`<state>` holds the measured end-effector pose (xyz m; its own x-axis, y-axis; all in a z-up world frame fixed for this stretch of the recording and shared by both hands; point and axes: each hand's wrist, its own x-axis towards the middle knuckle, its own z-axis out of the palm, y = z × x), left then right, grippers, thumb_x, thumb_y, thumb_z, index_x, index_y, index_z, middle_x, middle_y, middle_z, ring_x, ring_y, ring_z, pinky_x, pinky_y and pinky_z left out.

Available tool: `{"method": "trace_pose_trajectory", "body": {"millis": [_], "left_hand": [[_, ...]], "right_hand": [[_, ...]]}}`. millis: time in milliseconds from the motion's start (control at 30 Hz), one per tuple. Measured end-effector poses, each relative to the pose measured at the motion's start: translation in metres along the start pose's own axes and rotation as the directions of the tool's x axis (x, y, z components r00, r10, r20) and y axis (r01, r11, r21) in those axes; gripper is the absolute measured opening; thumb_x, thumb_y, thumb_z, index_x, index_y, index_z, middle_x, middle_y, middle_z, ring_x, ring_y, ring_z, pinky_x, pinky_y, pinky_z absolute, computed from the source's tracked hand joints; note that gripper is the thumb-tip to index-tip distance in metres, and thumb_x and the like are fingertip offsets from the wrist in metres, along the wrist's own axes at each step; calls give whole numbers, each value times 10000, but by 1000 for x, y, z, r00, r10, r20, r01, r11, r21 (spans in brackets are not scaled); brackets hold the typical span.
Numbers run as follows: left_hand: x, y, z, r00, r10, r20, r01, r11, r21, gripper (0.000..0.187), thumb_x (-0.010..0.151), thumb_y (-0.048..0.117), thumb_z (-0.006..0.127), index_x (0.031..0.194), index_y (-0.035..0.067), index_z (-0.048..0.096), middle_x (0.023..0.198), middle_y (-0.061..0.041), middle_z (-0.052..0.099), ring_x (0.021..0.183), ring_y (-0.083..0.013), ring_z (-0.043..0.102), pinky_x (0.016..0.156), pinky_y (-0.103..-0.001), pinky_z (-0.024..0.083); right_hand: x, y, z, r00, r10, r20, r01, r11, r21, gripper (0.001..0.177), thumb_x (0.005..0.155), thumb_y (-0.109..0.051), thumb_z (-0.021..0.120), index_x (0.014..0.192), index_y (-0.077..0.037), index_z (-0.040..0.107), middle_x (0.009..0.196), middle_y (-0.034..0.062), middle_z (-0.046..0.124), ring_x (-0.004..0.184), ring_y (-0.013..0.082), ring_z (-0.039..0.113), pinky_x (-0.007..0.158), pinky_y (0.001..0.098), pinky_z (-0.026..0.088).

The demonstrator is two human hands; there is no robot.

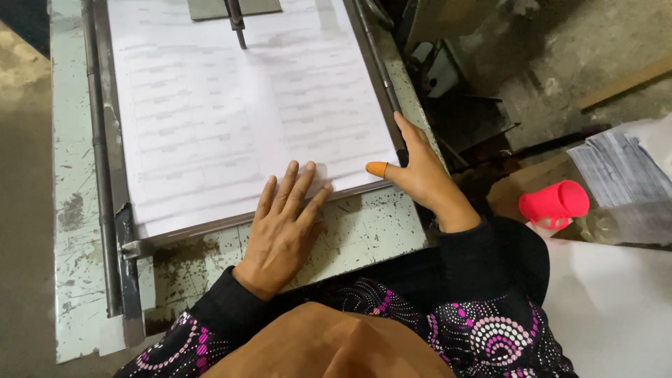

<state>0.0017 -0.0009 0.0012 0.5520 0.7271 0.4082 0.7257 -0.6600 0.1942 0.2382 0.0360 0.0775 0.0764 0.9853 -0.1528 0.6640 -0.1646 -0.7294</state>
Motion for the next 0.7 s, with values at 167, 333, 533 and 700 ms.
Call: {"method": "trace_pose_trajectory", "body": {"millis": [167, 333, 533, 700], "left_hand": [[-1, -1, 0, 1000, 15, -9, -15, 1000, -6, 572, 892, 274, 630, 1422, 163, 445, 1577, -145, 245, 1475, -335, 155, 1163, -509, 119], [-2, -4, 4, 1000, 21, 4, -20, 999, -44, 594, 907, 270, 608, 1458, 176, 407, 1522, -157, 339, 1438, -341, 270, 1148, -486, 195], [1, -3, -2, 999, 40, 32, -38, 997, -74, 596, 934, 322, 555, 1494, 283, 354, 1509, -174, 342, 1432, -370, 272, 1138, -508, 206], [-1, -6, 3, 999, 30, 19, -28, 995, -98, 532, 925, 318, 574, 1426, 178, 458, 1501, -196, 363, 1427, -366, 288, 1138, -494, 212]], "right_hand": [[-1, 0, 1, 1000, 0, -3, 0, 1000, 8, 962, 754, -296, 773, 1523, -56, 247, 1501, 270, 270, 1413, 433, 251, 1135, 553, 229], [-3, -5, 1, 1000, 1, 0, -1, 1000, 0, 982, 725, -240, 782, 1525, -60, 242, 1504, 270, 266, 1409, 443, 251, 1129, 551, 245], [-4, -13, 4, 998, 29, -56, -30, 999, -26, 947, 739, -214, 779, 1513, -41, 261, 1484, 279, 290, 1387, 439, 301, 1114, 545, 288], [-5, -14, 4, 998, 17, -60, -19, 999, -28, 961, 732, -227, 799, 1509, -29, 268, 1476, 287, 296, 1373, 455, 316, 1098, 542, 310]]}}
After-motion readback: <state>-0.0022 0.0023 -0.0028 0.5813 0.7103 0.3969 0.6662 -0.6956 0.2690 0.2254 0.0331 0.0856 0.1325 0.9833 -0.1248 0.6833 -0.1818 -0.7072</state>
